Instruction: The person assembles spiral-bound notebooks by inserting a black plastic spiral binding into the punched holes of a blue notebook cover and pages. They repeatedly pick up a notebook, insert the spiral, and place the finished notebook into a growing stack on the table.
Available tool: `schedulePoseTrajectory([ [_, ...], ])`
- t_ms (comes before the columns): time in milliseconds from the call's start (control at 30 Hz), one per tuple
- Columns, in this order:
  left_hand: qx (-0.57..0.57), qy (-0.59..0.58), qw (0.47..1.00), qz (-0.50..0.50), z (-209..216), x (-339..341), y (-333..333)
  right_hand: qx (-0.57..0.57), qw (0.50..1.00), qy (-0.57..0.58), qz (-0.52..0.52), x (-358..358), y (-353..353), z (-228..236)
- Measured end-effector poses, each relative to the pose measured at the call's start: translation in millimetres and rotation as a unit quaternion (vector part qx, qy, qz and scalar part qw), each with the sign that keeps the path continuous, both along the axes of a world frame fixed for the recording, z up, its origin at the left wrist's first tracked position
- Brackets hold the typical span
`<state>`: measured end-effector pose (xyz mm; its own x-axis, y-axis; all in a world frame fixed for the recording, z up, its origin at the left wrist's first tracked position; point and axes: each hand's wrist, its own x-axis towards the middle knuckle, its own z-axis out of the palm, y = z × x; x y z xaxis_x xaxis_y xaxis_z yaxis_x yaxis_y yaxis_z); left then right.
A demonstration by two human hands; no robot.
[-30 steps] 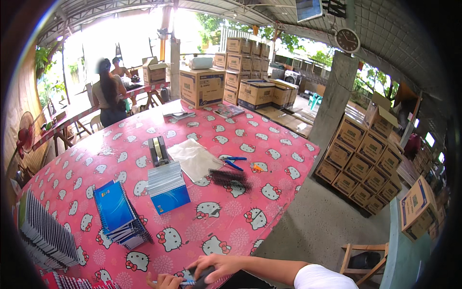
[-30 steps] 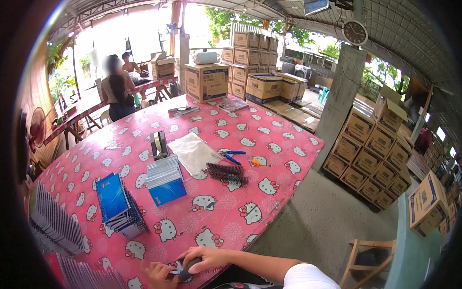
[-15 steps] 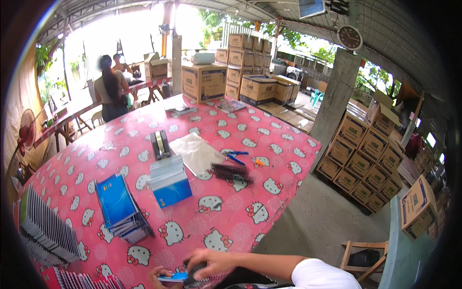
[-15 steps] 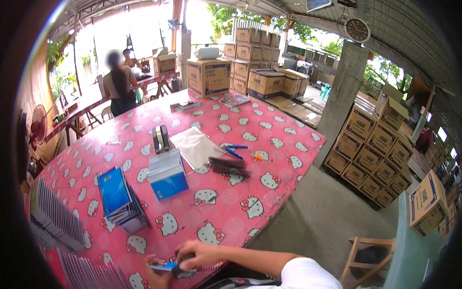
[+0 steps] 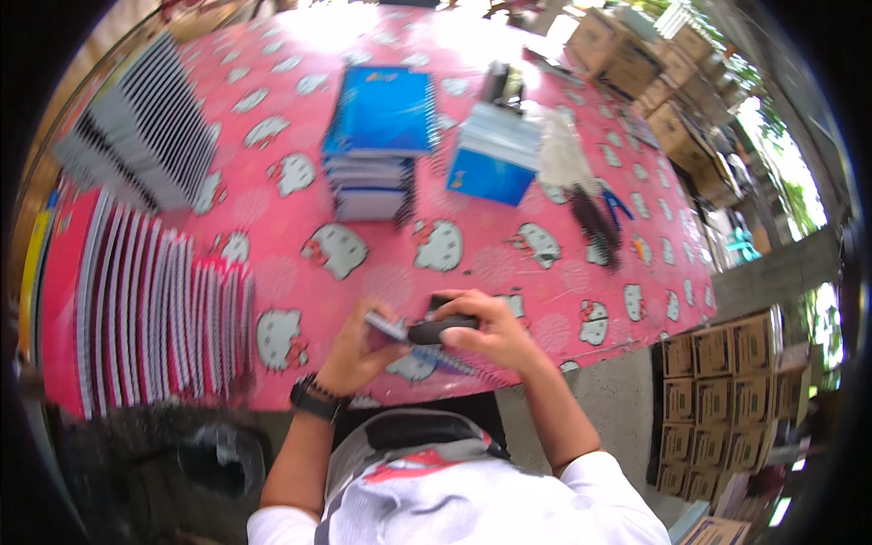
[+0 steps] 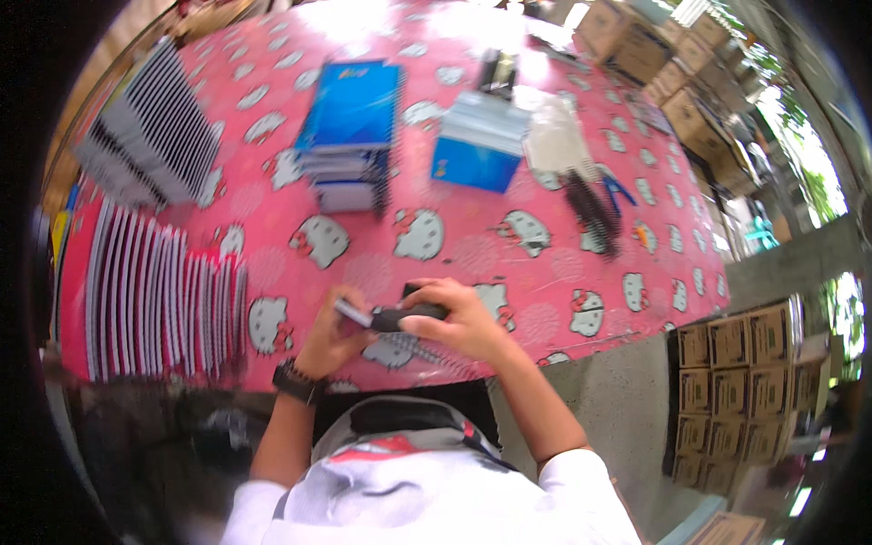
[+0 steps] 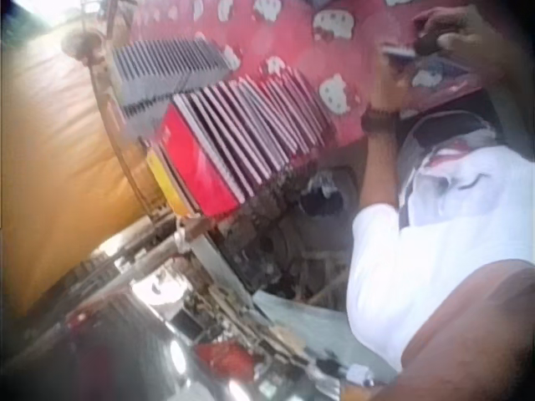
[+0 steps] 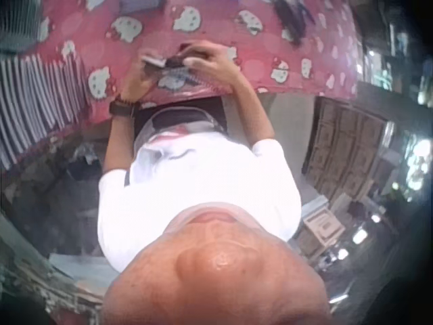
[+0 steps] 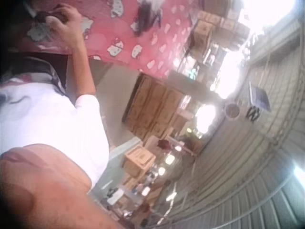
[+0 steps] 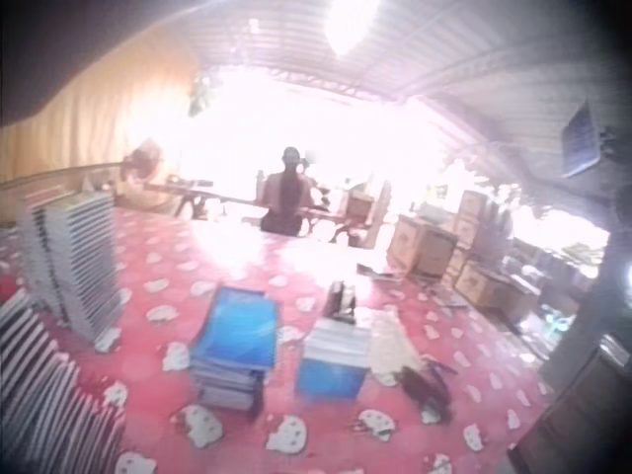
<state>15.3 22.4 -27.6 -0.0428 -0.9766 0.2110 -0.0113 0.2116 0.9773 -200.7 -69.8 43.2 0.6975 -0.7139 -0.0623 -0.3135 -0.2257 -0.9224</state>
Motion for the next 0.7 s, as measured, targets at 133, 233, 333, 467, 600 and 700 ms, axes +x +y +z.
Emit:
schedulePoseTrajectory([
  [133, -0.016, 0.001, 1.000, 0.011, -3, 1, -2, 0.148, 0.969, -0.184, 0.066, 0, 10, 4],
  [233, -0.003, 0.025, 1.000, -0.002, 2, -2, -4, -0.062, 0.998, -0.014, -0.017, 2, -4, -3],
  [333, 0.009, 0.039, 0.999, -0.015, 0, -1, -3, 0.109, 0.977, -0.167, 0.068, -1, 4, 2],
  [467, -0.014, 0.035, 0.999, -0.004, 2, -6, -5, -0.006, 0.995, -0.097, -0.004, -6, 6, 6],
  [600, 0.053, 0.067, 0.996, -0.003, 2, -3, -4, -0.322, 0.944, -0.044, -0.061, -6, 17, 36],
  [700, 0.043, 0.036, 0.998, -0.019, -1, -2, -9, -0.466, 0.884, 0.046, -0.009, -1, 41, 29],
])
